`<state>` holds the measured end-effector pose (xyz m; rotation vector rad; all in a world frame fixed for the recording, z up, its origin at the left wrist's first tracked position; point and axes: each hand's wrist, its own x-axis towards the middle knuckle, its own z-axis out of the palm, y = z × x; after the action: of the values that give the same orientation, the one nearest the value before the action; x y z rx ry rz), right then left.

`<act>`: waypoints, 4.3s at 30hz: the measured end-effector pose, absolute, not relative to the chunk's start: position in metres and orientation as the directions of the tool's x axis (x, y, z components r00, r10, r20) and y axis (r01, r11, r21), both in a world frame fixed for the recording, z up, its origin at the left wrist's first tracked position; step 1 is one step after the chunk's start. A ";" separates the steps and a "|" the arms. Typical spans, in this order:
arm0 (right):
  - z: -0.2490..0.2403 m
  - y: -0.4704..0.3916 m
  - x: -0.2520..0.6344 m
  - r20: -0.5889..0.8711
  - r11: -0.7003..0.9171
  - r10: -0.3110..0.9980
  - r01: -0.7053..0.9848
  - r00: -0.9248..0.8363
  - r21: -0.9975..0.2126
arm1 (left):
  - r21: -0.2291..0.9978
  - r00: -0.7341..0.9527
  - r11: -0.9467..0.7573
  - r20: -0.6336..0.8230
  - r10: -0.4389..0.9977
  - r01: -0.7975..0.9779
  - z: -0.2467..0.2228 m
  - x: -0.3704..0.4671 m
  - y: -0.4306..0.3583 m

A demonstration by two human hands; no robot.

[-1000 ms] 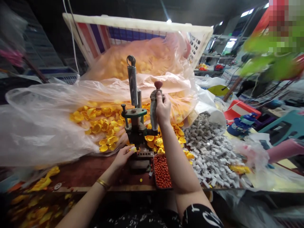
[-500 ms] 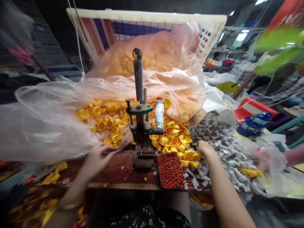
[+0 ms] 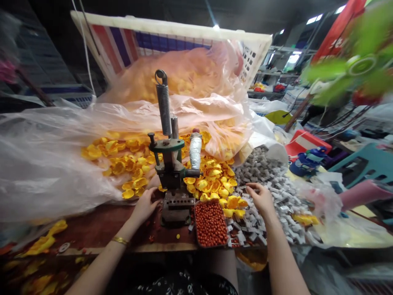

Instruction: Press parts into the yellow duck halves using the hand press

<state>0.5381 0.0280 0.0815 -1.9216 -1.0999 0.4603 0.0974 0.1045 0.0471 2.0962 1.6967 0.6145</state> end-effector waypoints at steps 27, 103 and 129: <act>0.094 -0.008 0.288 0.309 0.308 0.951 0.141 -0.017 -0.941 | 0.768 0.083 -0.401 0.418 0.905 0.499 0.067 0.114 0.016; 0.081 0.002 0.286 0.246 0.207 0.969 0.439 0.034 -0.874 | 0.784 0.043 0.365 -0.400 0.916 -0.503 0.082 0.124 0.010; 0.095 0.056 0.320 0.135 -0.131 0.960 0.819 0.246 -0.559 | 0.961 0.278 -0.152 0.084 0.957 0.231 0.067 0.132 0.092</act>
<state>0.3204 0.0563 0.0948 -1.9945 -1.6156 0.3486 0.1319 0.0922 0.0668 1.5980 1.1213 0.9596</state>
